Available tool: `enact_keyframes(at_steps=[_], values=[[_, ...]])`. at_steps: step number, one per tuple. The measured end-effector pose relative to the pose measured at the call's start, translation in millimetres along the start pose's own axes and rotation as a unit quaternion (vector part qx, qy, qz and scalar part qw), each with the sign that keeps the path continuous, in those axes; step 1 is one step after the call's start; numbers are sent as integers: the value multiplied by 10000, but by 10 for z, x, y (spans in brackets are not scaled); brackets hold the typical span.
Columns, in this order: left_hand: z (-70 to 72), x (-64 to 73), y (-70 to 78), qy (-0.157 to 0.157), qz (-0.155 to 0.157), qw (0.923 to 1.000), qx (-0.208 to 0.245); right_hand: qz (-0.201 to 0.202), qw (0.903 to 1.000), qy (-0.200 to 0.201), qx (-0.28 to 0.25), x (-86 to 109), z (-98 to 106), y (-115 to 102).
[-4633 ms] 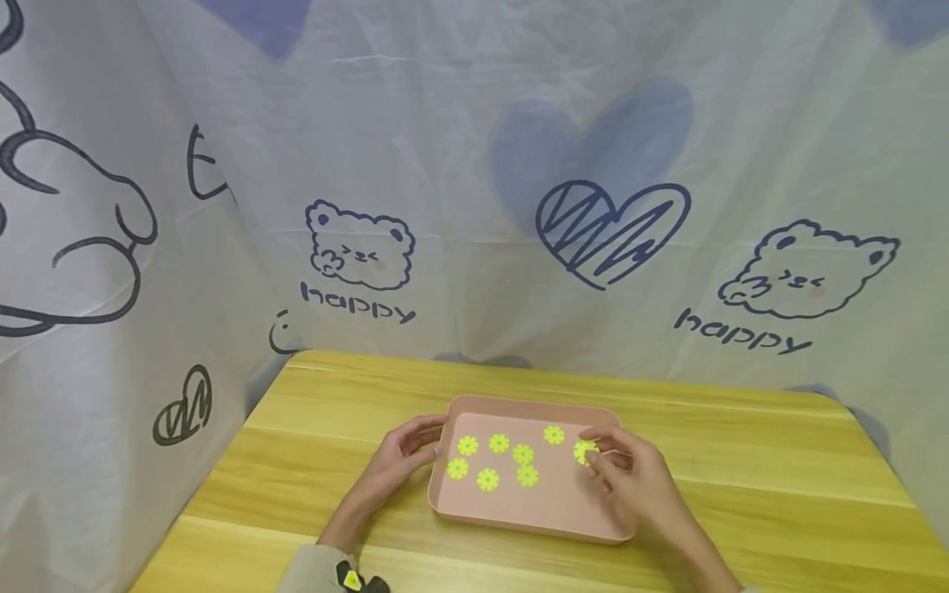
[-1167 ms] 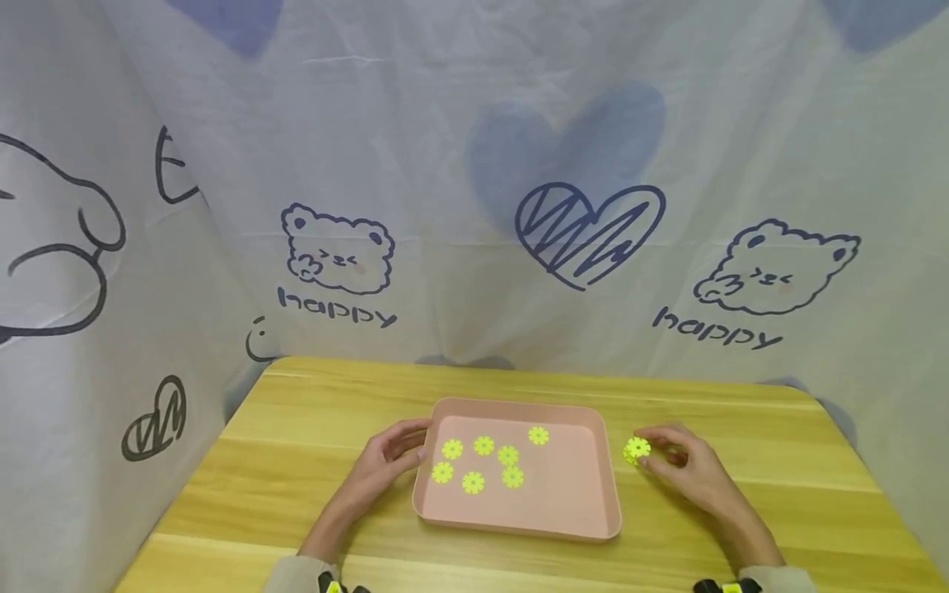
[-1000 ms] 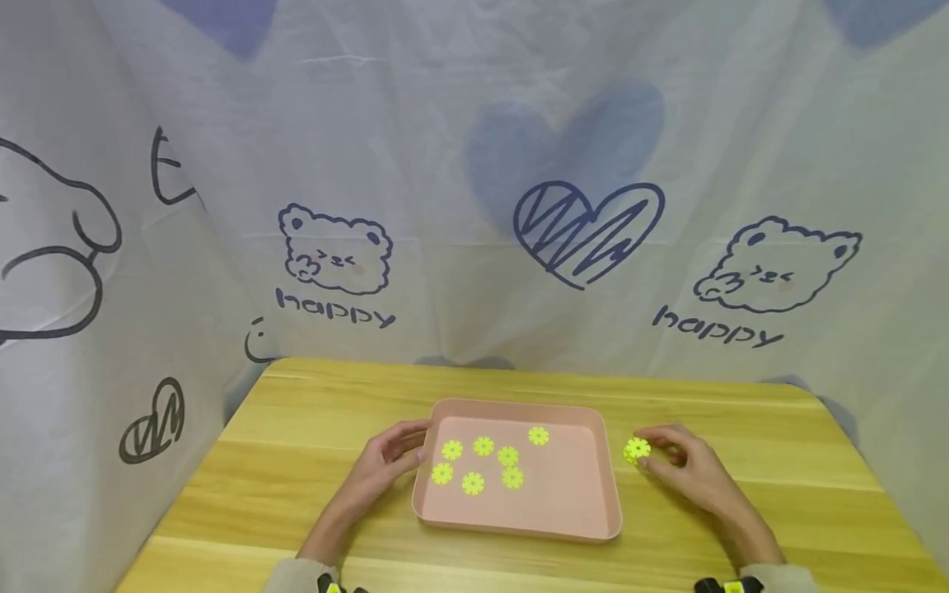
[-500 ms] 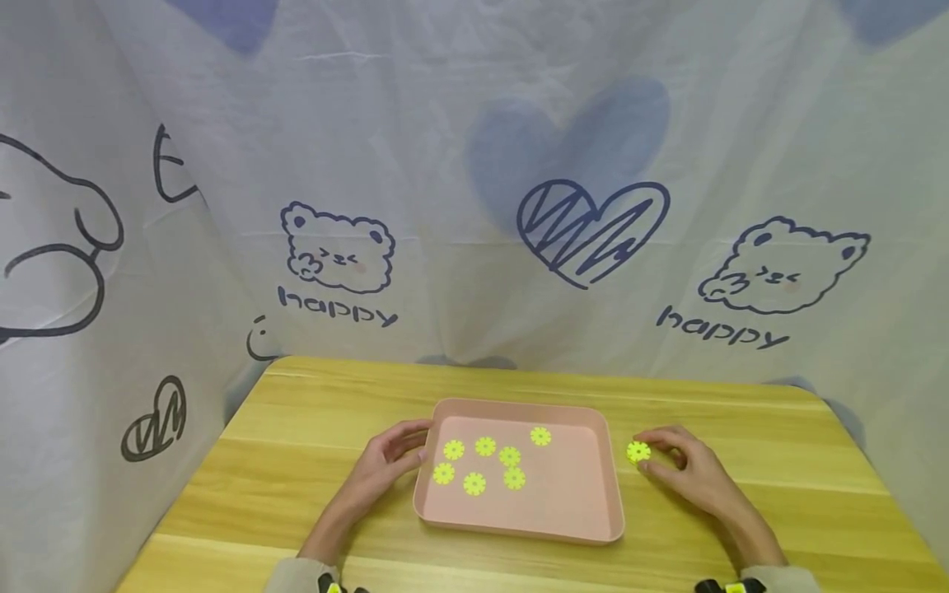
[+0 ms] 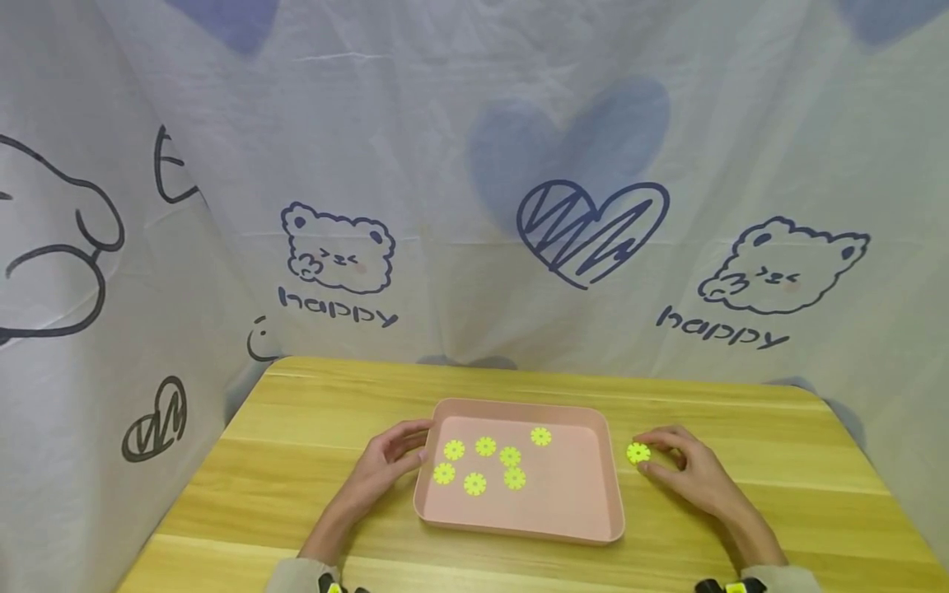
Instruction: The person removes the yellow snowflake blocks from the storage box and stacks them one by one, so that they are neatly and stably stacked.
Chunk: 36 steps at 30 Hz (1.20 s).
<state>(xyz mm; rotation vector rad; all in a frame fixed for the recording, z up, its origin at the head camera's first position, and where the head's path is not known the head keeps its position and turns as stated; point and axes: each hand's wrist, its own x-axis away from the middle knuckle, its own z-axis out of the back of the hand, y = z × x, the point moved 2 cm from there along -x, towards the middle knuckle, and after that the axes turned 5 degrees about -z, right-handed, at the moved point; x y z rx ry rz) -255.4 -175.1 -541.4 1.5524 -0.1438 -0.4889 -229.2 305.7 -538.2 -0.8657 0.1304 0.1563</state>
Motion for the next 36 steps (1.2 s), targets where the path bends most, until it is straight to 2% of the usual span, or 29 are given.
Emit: enact_keyframes(at_steps=[23, 36], values=[[5, -25, 14, -49, 0, 10000, 41, 219, 9997, 52, 29, -2, 16, -46], [6, 0, 12, -36, 63, 10000, 12, 145, 9998, 6, 100, 1, 12, -39]])
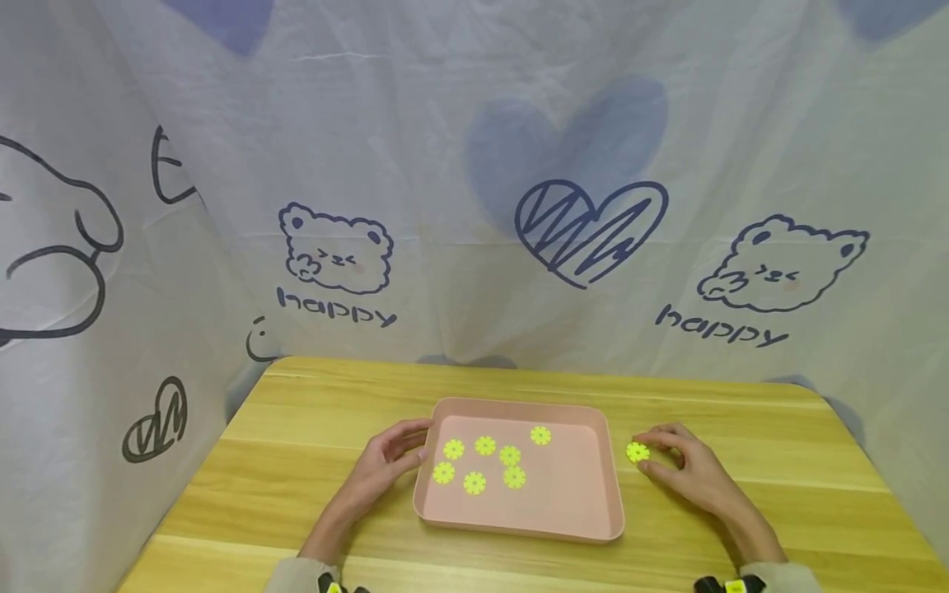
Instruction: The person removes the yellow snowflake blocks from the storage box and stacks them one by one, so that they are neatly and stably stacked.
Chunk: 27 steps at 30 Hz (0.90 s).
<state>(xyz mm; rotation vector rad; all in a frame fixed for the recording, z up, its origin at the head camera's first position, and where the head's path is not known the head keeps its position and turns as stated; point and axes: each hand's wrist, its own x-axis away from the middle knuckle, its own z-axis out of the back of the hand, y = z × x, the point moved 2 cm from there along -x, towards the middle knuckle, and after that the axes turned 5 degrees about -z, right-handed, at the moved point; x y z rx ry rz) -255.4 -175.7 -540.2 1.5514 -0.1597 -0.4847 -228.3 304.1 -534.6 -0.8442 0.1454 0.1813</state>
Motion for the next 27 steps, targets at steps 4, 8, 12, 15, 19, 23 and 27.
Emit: enact_keyframes(at_steps=[4, 8, 12, 15, 19, 23, 27], values=[[-5, 2, 10, 19, -33, 10000, -3, -45, 10000, -38, 16, -5, 9, -18], [-8, 3, 16, 18, -72, 10000, -1, -71, 9999, -86, 22, -1, 11, -24], [-7, 4, 11, 9, -79, 10000, -7, -115, 9999, -121, 0, 4, 9, -26], [-9, 3, 11, 1, -89, 10000, -5, -148, 9998, -138, -5, 6, 8, -29], [-11, 3, 9, -7, -107, 9999, 12, -133, 9998, -141, 17, 10, 2, -26], [-8, 4, 5, -6, -110, 9999, 30, -74, 9999, -110, 17, 11, 1, -26], [-5, 5, 1, 2, -96, 9999, 35, -65, 9999, -85, 0, 5, 3, -27]])
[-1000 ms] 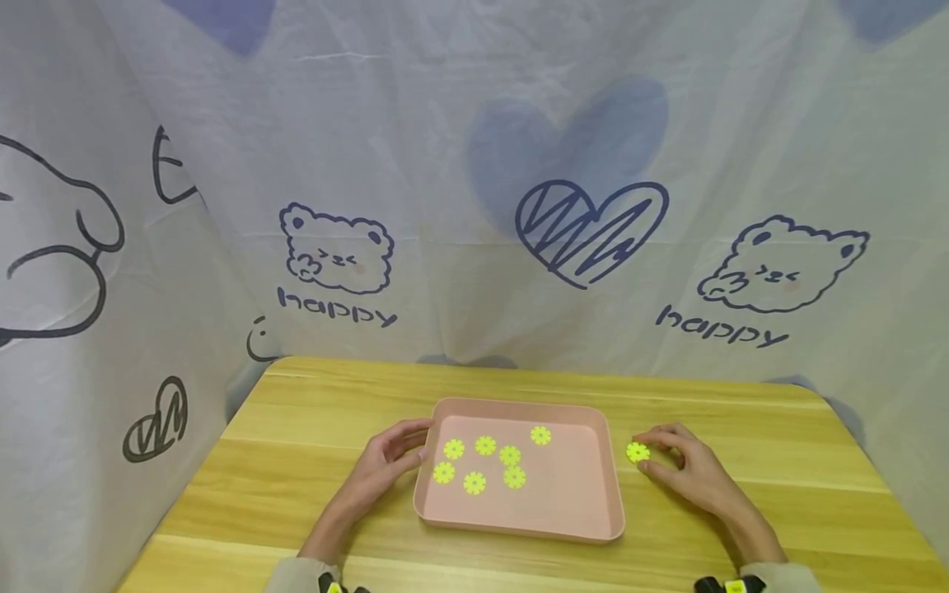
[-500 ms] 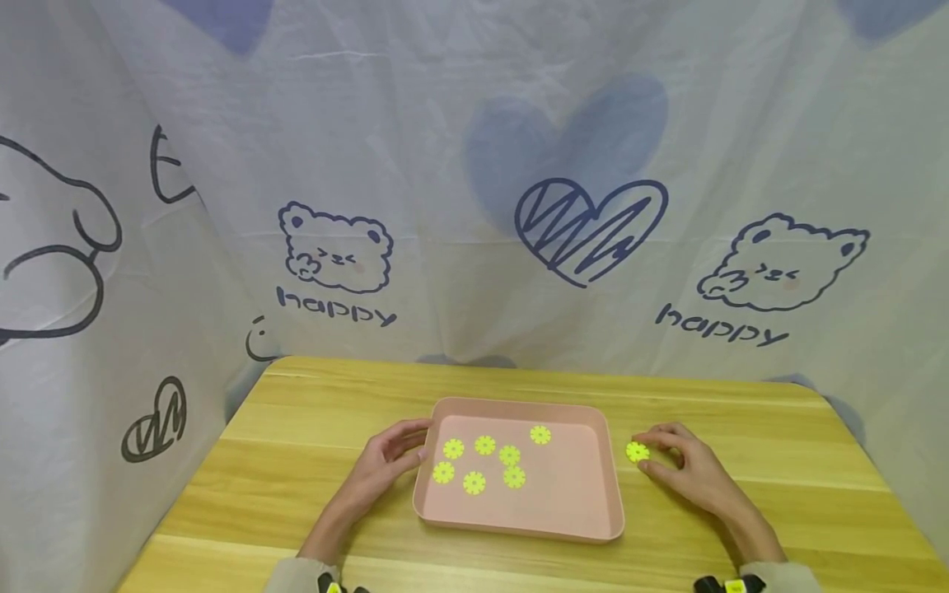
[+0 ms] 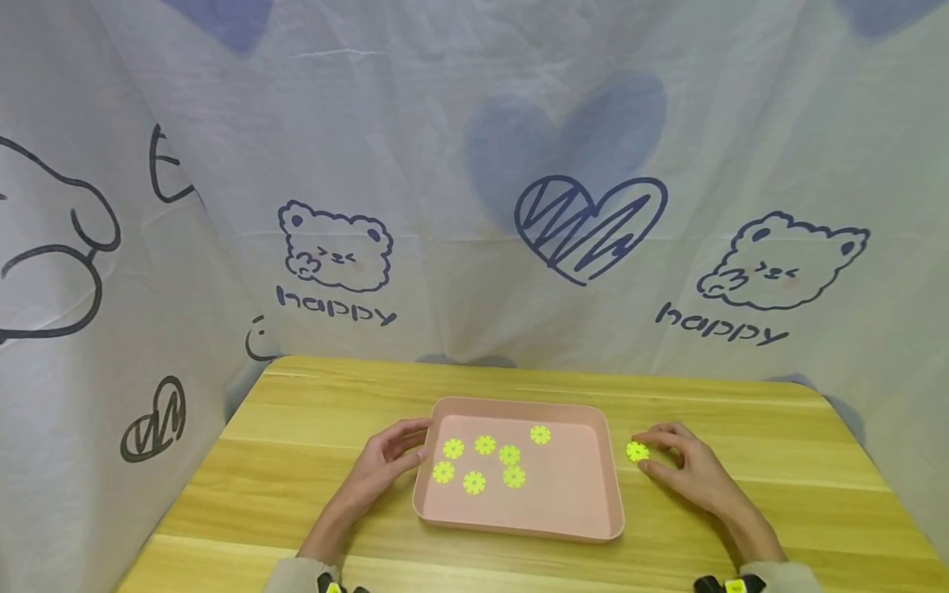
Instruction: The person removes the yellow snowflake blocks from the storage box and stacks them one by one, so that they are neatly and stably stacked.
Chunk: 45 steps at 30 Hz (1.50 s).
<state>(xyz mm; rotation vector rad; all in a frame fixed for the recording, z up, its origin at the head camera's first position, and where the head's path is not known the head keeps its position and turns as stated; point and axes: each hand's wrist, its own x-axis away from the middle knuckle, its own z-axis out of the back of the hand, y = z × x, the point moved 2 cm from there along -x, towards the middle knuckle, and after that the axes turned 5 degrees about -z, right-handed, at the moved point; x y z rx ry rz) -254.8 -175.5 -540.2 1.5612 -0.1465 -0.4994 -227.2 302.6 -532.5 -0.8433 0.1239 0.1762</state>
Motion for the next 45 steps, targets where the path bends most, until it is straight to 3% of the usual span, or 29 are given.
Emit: enact_keyframes(at_steps=[15, 25, 29, 36, 45], values=[[7, 4, 8, 13, 52, 10000, 11, -21, 10000, -80, -7, 9, 1, -15], [10, 0, -18, 25, 118, 9999, -39, -395, 9989, 170, -200, 12, 60, -31], [8, 0, -19, 11, 86, 10000, -9, -420, 9981, 339, -297, 17, 124, -153], [8, -5, 5, 41, 79, 10000, 4, -35, 9974, 328, -635, 7, 177, -482], [2, -17, -3, 34, 54, 10000, 44, 96, 9913, 303, -1279, 23, -16, -832]])
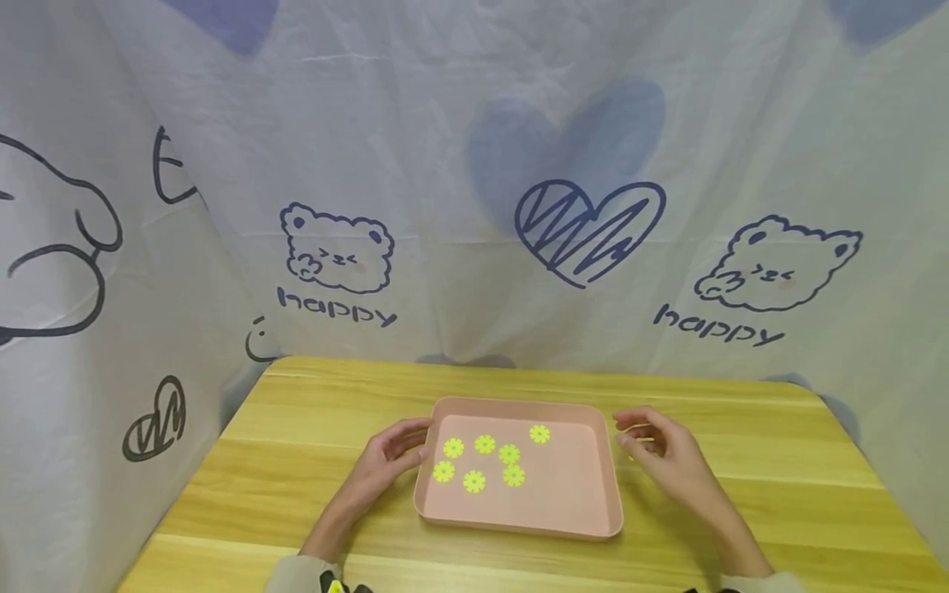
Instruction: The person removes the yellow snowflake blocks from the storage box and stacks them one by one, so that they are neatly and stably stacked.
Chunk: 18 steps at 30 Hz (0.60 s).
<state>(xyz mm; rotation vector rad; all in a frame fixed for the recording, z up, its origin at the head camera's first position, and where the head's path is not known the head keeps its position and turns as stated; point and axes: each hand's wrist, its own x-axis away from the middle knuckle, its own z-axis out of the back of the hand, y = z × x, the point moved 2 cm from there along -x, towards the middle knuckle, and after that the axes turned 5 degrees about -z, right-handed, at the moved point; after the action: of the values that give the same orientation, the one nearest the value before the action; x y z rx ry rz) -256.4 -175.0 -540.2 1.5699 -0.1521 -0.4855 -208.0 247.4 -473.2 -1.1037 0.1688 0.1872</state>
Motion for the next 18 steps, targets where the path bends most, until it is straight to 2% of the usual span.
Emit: enact_keyframes(at_steps=[3, 10, 18], values=[[-1, -3, -5, 11, 11, 10000, 14, -6, 10000, -20, -89, 18, -99, -55], [12, 14, -14, 31, -34, 10000, -12, -371, 9989, -242, -131, -26, -408, -145], [2, 6, -7, 6, -15, 10000, -14, -167, 9980, -291, 534, -198, -721, -125]])
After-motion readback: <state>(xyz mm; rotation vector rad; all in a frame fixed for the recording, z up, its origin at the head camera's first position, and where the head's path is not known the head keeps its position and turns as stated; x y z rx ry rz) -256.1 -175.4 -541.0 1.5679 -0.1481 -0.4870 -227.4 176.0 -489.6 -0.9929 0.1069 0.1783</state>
